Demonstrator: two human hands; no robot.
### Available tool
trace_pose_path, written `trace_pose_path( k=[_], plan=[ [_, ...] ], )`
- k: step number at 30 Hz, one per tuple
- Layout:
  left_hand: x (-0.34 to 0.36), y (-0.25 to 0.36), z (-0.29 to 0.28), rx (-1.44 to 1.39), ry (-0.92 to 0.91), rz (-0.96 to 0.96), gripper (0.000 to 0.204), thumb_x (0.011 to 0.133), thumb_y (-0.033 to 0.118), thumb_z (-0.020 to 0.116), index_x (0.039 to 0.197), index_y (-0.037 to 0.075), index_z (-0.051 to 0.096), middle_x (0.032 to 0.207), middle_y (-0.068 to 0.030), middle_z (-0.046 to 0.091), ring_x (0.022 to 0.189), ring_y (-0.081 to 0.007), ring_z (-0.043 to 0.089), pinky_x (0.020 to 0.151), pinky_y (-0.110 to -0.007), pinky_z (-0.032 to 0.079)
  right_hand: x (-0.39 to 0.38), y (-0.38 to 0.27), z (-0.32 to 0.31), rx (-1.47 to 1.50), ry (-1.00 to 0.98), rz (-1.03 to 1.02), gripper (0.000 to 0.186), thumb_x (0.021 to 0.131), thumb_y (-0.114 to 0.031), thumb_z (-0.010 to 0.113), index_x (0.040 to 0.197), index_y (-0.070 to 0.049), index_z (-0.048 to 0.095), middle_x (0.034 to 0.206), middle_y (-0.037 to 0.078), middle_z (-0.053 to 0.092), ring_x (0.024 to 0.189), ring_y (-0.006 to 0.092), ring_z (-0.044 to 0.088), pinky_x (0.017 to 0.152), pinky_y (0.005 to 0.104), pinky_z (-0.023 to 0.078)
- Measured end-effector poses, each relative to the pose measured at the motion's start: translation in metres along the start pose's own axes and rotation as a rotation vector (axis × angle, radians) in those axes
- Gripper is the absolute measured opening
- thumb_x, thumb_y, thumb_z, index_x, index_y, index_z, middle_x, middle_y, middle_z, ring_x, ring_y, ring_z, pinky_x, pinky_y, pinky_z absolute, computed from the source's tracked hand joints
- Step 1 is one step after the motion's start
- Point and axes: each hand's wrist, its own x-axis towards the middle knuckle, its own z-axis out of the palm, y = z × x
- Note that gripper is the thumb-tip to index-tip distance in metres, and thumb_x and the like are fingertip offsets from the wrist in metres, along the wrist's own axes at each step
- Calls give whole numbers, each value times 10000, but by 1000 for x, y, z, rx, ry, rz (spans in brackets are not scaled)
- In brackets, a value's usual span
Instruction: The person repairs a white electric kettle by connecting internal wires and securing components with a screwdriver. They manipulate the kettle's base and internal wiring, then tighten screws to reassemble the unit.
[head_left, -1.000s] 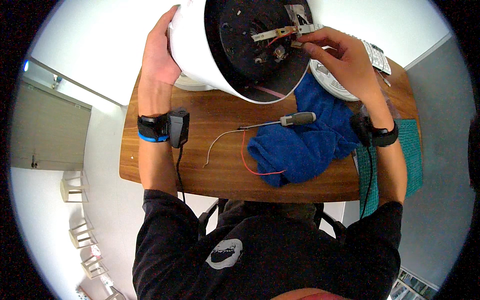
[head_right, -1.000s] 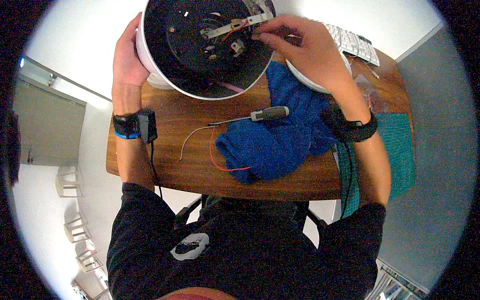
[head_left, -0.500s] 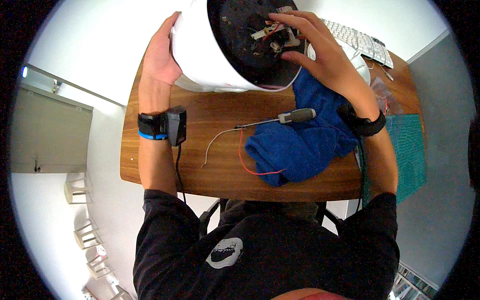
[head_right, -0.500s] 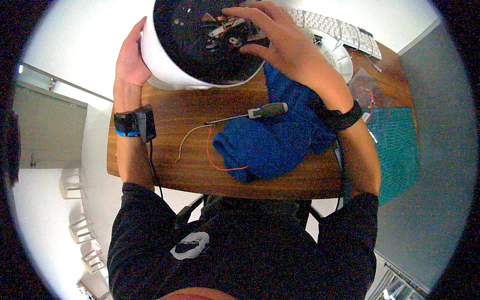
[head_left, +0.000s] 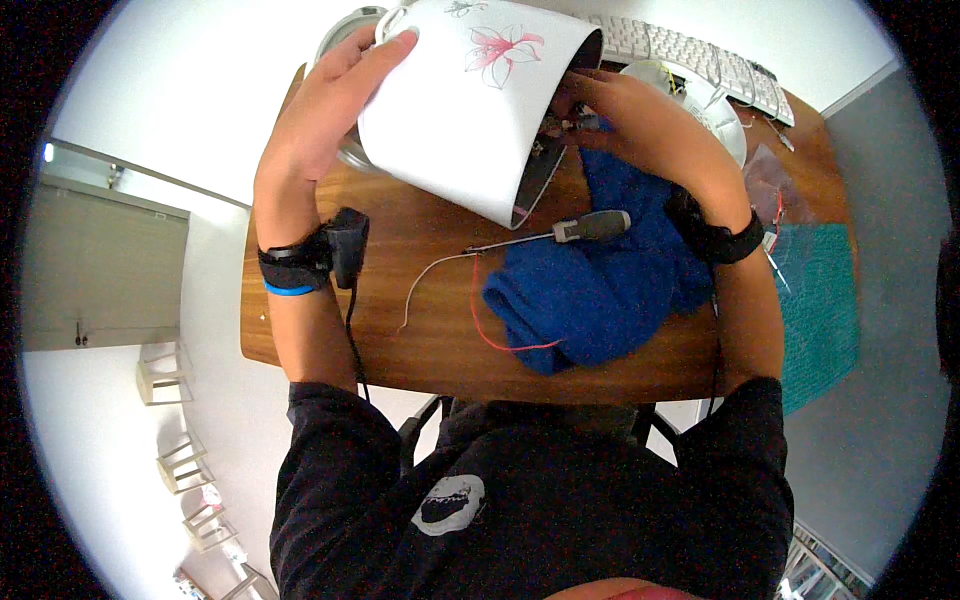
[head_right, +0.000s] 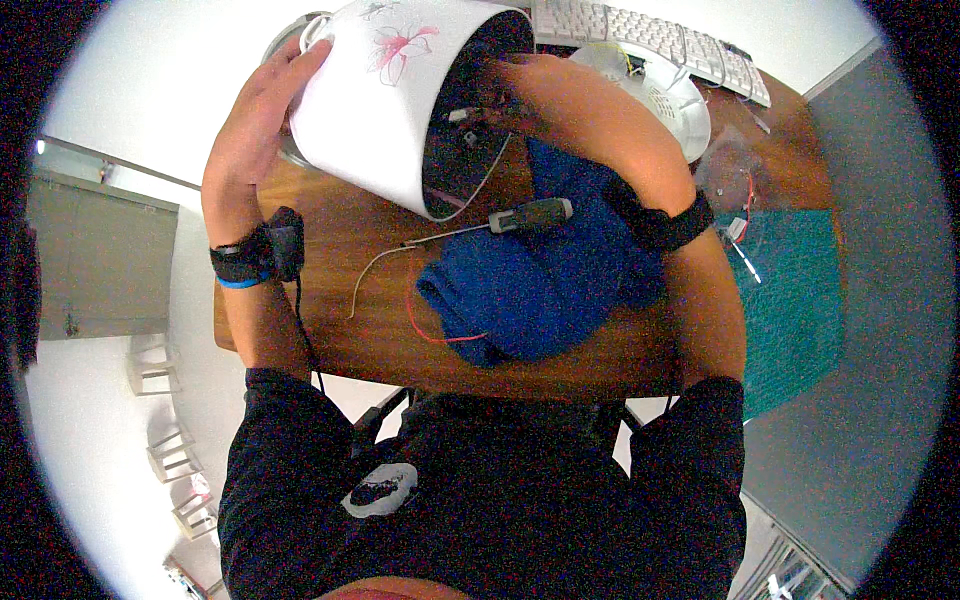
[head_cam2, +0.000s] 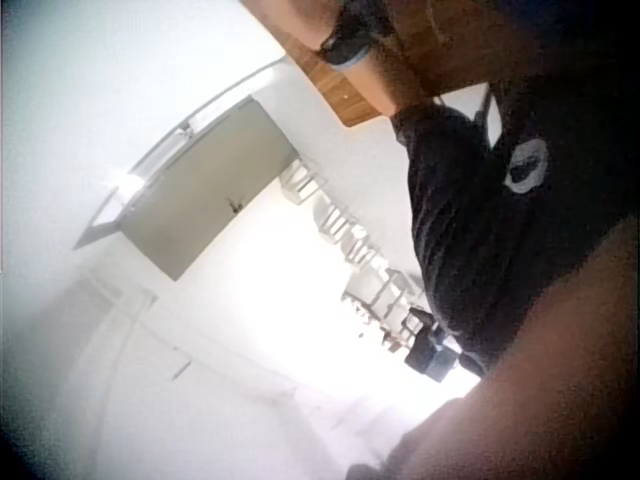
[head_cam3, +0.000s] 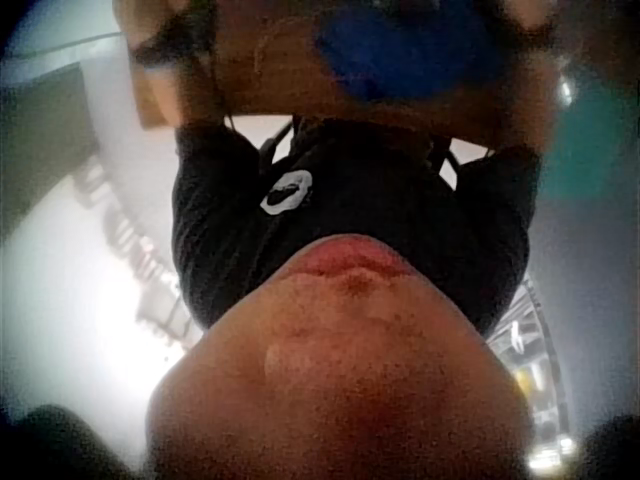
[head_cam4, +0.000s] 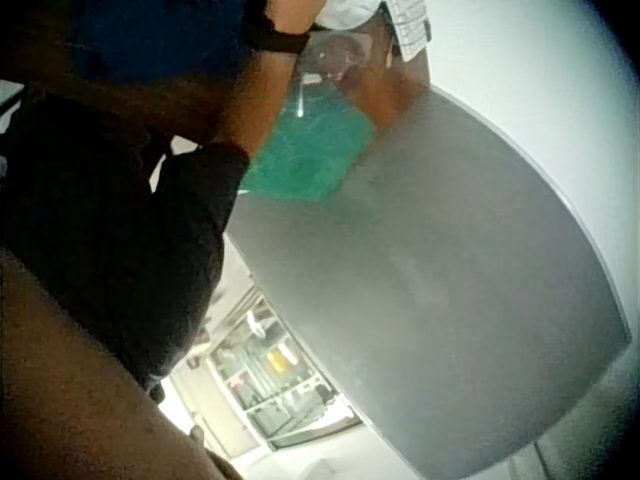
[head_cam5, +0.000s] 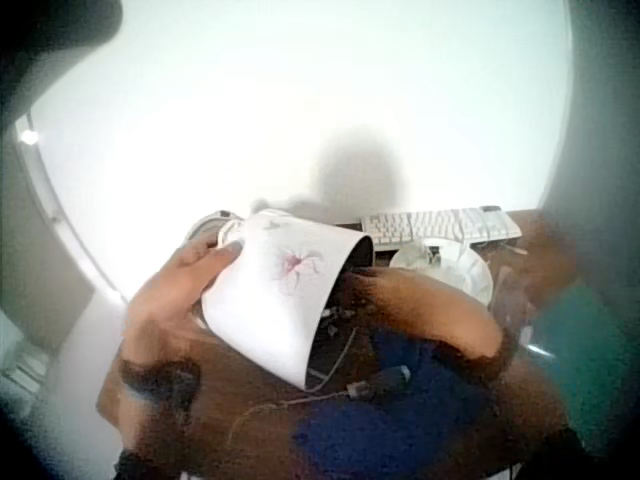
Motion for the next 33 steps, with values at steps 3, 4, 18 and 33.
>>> trace_pose_path(
  k=[3, 4, 18, 33],
  plan=[
    [-1, -5, -7, 69, -27, -40, 558, 1041, 476, 600, 1354, 16, 636, 1164, -116, 714, 1047, -185, 668, 913, -298, 512, -2, 7, 7, -44, 106, -69, 301, 981, -257, 645, 1207, -59, 634, 1088, 219, 702, 1044, 440, 675, 882, 520, 564],
    [-3, -4, -7, 111, -27, -38, 574, 1039, 493, 598, 1351, 13, 640, 1168, -116, 712, 1052, -182, 664, 926, -296, 508, -3, 9, 9, -53, 165, -97, 296, 983, -248, 640, 1210, -59, 636, 1086, 218, 703, 1031, 439, 680, 874, 526, 565],
    [19, -36, -36, 358, -152, -172, 512, 1053, 311, 592, 1438, -25, 562, 1338, -109, 666, 1191, -181, 601, 1032, -320, 470, -5, 9, -26, -220, 156, 32, 227, 908, -66, 677, 1116, 23, 662, 1024, 201, 704, 907, 369, 719, 738, 438, 597],
    [8, -85, -72, 466, -322, -63, 606, 941, 253, 734, 1463, 5, 555, 1380, -136, 649, 1268, -209, 581, 1087, -371, 445, -25, 12, -37, 185, 336, 75, 245, 924, -174, 719, 994, 59, 692, 1025, 213, 715, 968, 374, 715, 811, 474, 581]
  ],
)
